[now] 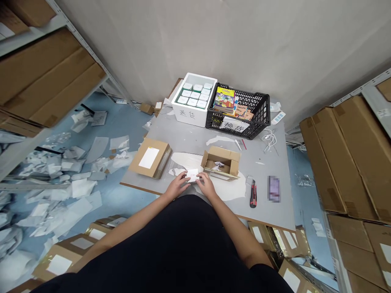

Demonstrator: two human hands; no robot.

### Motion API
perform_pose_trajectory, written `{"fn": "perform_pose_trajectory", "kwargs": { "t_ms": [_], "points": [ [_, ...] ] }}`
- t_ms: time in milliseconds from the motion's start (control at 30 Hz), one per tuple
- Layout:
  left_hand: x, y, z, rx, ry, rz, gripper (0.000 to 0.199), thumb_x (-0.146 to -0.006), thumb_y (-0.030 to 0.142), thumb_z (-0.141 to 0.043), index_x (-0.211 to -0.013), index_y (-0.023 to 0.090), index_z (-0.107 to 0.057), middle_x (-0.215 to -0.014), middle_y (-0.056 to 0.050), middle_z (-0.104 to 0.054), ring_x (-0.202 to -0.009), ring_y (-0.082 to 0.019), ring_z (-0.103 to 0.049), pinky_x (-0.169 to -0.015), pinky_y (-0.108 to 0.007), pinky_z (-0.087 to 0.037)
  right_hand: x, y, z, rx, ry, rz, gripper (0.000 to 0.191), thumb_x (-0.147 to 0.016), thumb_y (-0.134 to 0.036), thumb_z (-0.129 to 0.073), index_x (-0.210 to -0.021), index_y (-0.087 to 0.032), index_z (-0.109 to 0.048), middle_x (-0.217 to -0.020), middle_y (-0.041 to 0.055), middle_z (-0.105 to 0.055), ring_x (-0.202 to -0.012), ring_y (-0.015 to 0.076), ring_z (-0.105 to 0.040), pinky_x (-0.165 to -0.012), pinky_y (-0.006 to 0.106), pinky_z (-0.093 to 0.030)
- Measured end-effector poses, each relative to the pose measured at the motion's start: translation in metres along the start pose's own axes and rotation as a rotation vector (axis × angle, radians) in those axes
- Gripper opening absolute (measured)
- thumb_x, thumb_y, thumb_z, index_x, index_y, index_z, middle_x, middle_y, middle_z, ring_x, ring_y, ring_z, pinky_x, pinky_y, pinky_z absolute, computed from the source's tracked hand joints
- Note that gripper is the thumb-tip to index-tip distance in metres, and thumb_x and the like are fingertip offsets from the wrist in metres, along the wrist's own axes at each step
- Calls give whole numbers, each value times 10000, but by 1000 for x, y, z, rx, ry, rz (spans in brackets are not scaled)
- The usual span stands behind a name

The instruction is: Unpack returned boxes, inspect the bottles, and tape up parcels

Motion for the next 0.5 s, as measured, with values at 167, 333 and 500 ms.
{"fn": "perform_pose_trajectory", "kwargs": {
  "t_ms": [167, 333, 500],
  "points": [
    [-4, -24, -9, 364, 27, 349, 602, -813, 326, -693, -1365, 230, -472, -1456, -175, -440, -1145, -242, -621, -887, -411, -567, -1, 0, -2, -52, -65, -97, 530, -810, -297, -645, -1323, -258, -519, -1361, 111, -486, -1178, 219, -563, -930, 374, -545],
    [-12, -34, -15, 581, -77, 502, 699, -774, 363, -733, -1394, 188, -460, -1362, -179, -556, -1085, -248, -656, -906, -444, -556, -18, 12, -3, -137, -144, -274, 774, -690, -240, -759, -1406, -215, -465, -1305, 151, -567, -1035, 247, -656, -890, 437, -555],
    [-7, -24, -22, 678, -25, 531, 659, -846, 417, -633, -1419, 156, -440, -1427, -179, -506, -1229, -287, -576, -996, -476, -497, -21, 18, -9, -277, -174, -270, 640, -721, -309, -741, -1329, -210, -566, -1312, 114, -621, -1149, 278, -629, -995, 493, -479]
  ]
}}
Point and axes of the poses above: each hand's wrist, its own x-axis away from the middle knuckle, its own z-axis out of the back of the hand, y = z × x, the point moved 5 cm from there along -x, towards the middle knuckle
